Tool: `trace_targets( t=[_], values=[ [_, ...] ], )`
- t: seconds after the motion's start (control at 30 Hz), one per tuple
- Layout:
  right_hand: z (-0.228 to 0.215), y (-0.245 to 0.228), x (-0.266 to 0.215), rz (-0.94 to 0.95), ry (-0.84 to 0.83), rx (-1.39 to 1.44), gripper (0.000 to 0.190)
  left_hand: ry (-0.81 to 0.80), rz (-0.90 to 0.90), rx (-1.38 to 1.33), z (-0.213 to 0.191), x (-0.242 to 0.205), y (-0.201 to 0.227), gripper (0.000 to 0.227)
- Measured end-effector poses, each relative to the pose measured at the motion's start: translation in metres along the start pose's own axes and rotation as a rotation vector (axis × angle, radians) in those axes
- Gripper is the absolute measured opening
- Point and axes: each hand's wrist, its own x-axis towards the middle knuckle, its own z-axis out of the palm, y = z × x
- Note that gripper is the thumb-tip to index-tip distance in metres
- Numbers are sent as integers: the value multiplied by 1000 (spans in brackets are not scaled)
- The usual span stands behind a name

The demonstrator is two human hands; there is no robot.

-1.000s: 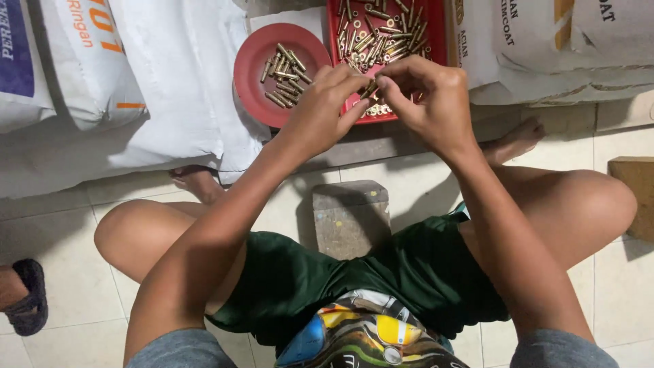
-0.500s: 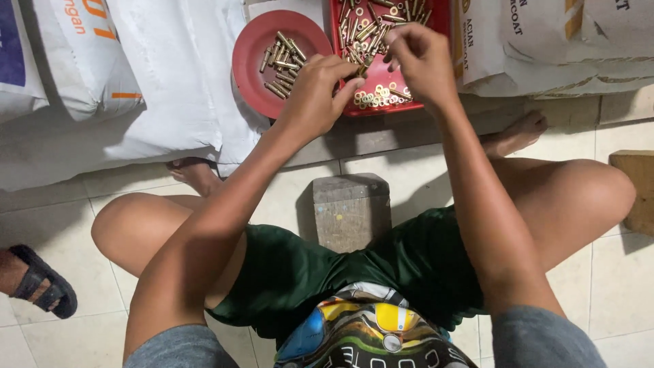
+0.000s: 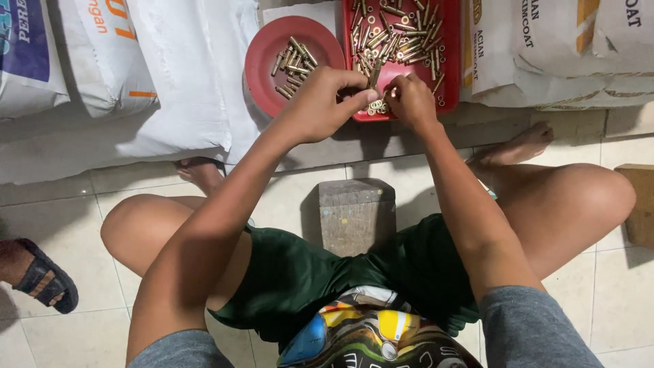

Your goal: Manually assembling metal bolts by sliding washers onto the shafts at a fast pace.

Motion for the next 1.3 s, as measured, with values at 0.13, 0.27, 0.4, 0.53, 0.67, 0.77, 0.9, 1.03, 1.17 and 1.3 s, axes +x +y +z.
trace_targets(
  t=[0.13,0.27,0.4,0.53,0.67,0.77,0.9,1.03,1.17,1.3],
  values=[
    [3,-7,-4,-84,6,30,26,-41,-37,-9,-1,-2,-4,41],
    [4,-10,-3,-67,23,66,24,-36,-32,41,-3,0,-6,38],
    [4,-7,1,20,23,218,9,-17,-30,104,-4,3,-15,39],
    [-13,-14,-1,129,22,329,9,-9,-30,130,-2,4,-16,39],
    [-42,-29,3,266,143,501,8,13,-11,175,1,4,-17,38],
    [-78,-46,9,280,209,738,12,49,38,237,3,5,-18,32],
    [-154,-95,-3,146,158,1280,6,174,132,346,10,7,-26,24],
    [-192,-130,-27,61,162,1103,10,190,157,401,14,9,-24,30],
    [-200,-142,-36,-45,101,1070,9,169,196,387,18,9,-20,27],
    [-200,-146,-39,-110,80,1014,7,180,218,387,21,8,-27,27]
  ],
)
